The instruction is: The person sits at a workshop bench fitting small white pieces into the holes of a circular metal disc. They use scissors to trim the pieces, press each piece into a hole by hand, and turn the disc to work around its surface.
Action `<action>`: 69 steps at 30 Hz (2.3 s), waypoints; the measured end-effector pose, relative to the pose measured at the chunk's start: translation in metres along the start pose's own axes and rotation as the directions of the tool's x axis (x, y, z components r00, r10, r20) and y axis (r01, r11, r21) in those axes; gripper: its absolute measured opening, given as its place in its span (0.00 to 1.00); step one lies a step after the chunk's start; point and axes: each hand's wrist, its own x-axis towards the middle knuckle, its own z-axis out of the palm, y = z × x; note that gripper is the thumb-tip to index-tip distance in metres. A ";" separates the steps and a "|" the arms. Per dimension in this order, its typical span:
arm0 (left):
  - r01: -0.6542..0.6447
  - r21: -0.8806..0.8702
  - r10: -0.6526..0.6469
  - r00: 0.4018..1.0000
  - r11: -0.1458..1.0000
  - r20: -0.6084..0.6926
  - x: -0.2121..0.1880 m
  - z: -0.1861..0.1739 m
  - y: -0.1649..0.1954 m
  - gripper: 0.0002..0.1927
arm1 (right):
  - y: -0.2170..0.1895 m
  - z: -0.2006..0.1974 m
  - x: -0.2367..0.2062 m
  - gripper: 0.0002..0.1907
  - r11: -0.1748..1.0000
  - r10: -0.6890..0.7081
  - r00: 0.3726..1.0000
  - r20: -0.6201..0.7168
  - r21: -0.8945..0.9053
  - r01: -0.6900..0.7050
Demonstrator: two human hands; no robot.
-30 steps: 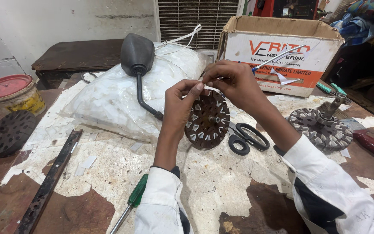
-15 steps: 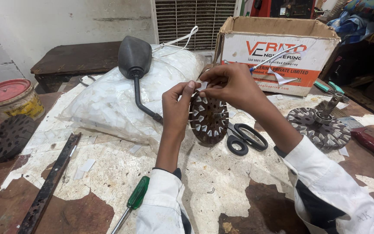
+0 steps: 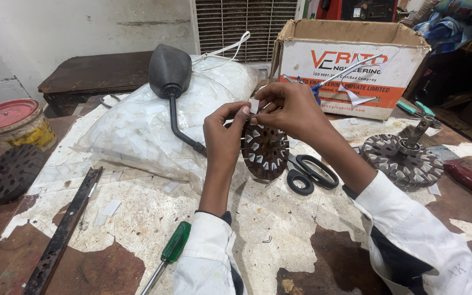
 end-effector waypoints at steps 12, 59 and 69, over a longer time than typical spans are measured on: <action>0.004 0.019 -0.004 1.000 1.000 -0.022 0.001 0.000 -0.001 0.09 | 0.000 -0.001 -0.005 0.17 0.907 -0.401 0.916 0.020 -0.129 0.400; 0.421 -0.013 -0.408 0.885 0.907 0.222 0.005 -0.010 -0.005 0.18 | 0.031 -0.007 0.006 0.06 0.930 0.309 0.936 0.166 0.155 -0.335; 0.478 -0.050 -0.456 0.860 0.877 0.227 0.005 -0.009 -0.002 0.17 | 0.027 -0.004 0.004 0.05 0.915 0.287 0.948 0.135 0.256 -0.313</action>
